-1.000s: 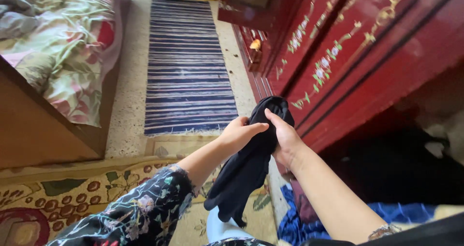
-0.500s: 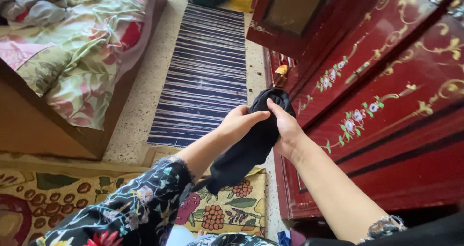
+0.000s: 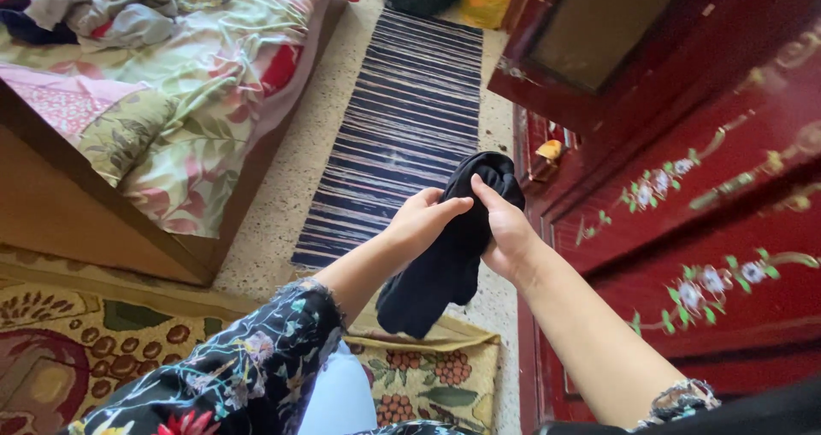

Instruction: The recorder folds pieces of clothing on a bed and then places them in a stack.

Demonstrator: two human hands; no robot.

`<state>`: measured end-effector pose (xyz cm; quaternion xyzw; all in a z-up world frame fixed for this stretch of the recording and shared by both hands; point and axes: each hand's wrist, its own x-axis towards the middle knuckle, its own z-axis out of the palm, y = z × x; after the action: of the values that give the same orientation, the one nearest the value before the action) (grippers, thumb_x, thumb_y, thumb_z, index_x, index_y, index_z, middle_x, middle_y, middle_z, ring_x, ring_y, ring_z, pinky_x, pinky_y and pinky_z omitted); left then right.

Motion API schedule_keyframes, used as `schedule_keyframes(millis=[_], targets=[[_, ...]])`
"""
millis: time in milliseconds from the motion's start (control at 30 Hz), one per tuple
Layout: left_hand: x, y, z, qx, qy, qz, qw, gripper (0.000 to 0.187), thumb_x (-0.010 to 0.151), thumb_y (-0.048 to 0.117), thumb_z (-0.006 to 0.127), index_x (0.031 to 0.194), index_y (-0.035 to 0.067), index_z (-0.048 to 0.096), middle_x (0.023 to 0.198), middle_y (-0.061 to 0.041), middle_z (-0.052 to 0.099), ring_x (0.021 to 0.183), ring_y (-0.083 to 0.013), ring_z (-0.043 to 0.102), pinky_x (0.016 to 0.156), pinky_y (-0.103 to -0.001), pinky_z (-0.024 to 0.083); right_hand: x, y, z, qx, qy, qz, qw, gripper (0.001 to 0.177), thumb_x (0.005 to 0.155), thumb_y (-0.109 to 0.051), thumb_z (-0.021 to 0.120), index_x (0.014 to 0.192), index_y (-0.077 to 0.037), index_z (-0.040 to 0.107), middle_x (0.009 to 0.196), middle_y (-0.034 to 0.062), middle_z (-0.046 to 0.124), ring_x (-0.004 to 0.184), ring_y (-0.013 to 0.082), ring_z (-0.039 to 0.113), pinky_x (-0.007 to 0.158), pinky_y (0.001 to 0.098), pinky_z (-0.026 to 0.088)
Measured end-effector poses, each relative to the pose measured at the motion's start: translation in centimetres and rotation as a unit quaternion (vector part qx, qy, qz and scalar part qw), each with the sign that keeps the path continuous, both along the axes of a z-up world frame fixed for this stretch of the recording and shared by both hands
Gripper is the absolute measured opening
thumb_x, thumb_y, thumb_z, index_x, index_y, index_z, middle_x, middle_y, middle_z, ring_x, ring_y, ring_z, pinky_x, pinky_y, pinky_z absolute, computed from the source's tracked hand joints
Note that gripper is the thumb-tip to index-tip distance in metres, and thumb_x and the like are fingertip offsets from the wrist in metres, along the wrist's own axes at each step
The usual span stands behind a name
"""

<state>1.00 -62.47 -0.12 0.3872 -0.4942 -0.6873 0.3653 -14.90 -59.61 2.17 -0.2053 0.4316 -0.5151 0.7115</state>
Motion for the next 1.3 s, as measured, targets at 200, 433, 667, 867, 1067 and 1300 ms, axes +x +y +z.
schedule_keyframes(millis=[200, 433, 667, 867, 1067, 1300], targets=[[3.9, -8.1, 0.1, 0.001, -0.054, 0.033, 0.998, 0.055, 0.082, 0.039, 0.075, 0.118, -0.002, 0.069, 0.099, -0.008, 0.076, 0.088, -0.0136, 0.070, 0.077, -0.028, 0.056, 4.3, -8.4, 1.1, 0.020, 0.002, 0.023, 1.000, 0.031, 0.099, -0.038, 0.063, 0.104, -0.009, 0.073, 0.096, 0.0051, 0.076, 0.089, 0.0193, 0.072, 0.085, 0.0361, 0.057], [9.7, -16.6, 2.8, 0.007, -0.101, 0.060, 0.993, 0.052, 0.083, 0.040, 0.074, 0.113, -0.003, 0.071, 0.098, -0.010, 0.076, 0.084, -0.0140, 0.071, 0.074, -0.028, 0.057, 10.1, -18.3, 1.8, 0.034, 0.007, 0.038, 0.999, 0.034, 0.099, -0.039, 0.059, 0.106, -0.008, 0.073, 0.099, 0.0064, 0.076, 0.091, 0.0206, 0.073, 0.087, 0.0374, 0.058], [14.5, -21.3, 4.0, 0.046, -0.063, 0.092, 0.993, 0.053, 0.083, 0.041, 0.073, 0.114, -0.002, 0.069, 0.096, -0.011, 0.076, 0.082, -0.0184, 0.074, 0.073, -0.032, 0.060, 14.4, -25.0, 1.4, 0.023, -0.007, 0.068, 0.997, 0.032, 0.102, -0.039, 0.058, 0.106, -0.010, 0.071, 0.100, 0.0060, 0.075, 0.094, 0.0217, 0.071, 0.091, 0.0398, 0.057], [17.2, -26.0, 2.9, 0.050, -0.045, 0.145, 0.987, 0.059, 0.083, 0.048, 0.072, 0.115, -0.001, 0.071, 0.099, -0.008, 0.076, 0.089, -0.0154, 0.071, 0.080, -0.029, 0.056, 17.3, -30.3, 1.5, 0.053, 0.002, 0.105, 0.993, 0.044, 0.103, -0.045, 0.049, 0.115, -0.008, 0.069, 0.110, 0.0093, 0.075, 0.102, 0.0253, 0.071, 0.097, 0.0435, 0.054], [18.9, -31.2, 2.4, 0.046, -0.064, 0.207, 0.975, 0.057, 0.082, 0.050, 0.073, 0.110, 0.000, 0.074, 0.097, -0.007, 0.076, 0.088, -0.0138, 0.069, 0.080, -0.028, 0.054, 19.3, -36.3, 1.2, 0.065, 0.008, 0.135, 0.989, 0.047, 0.104, -0.045, 0.047, 0.119, -0.006, 0.068, 0.115, 0.0105, 0.074, 0.105, 0.0259, 0.070, 0.100, 0.0435, 0.052], [19.4, -41.0, 1.1, 0.017, -0.064, 0.279, 0.958, 0.052, 0.081, 0.047, 0.075, 0.105, 0.001, 0.075, 0.095, -0.006, 0.076, 0.085, -0.0123, 0.068, 0.079, -0.027, 0.053, 19.9, -46.5, 0.8, 0.046, 0.037, 0.186, 0.981, 0.046, 0.103, -0.047, 0.048, 0.115, -0.008, 0.070, 0.111, 0.0069, 0.076, 0.104, 0.0239, 0.070, 0.098, 0.0408, 0.053]])
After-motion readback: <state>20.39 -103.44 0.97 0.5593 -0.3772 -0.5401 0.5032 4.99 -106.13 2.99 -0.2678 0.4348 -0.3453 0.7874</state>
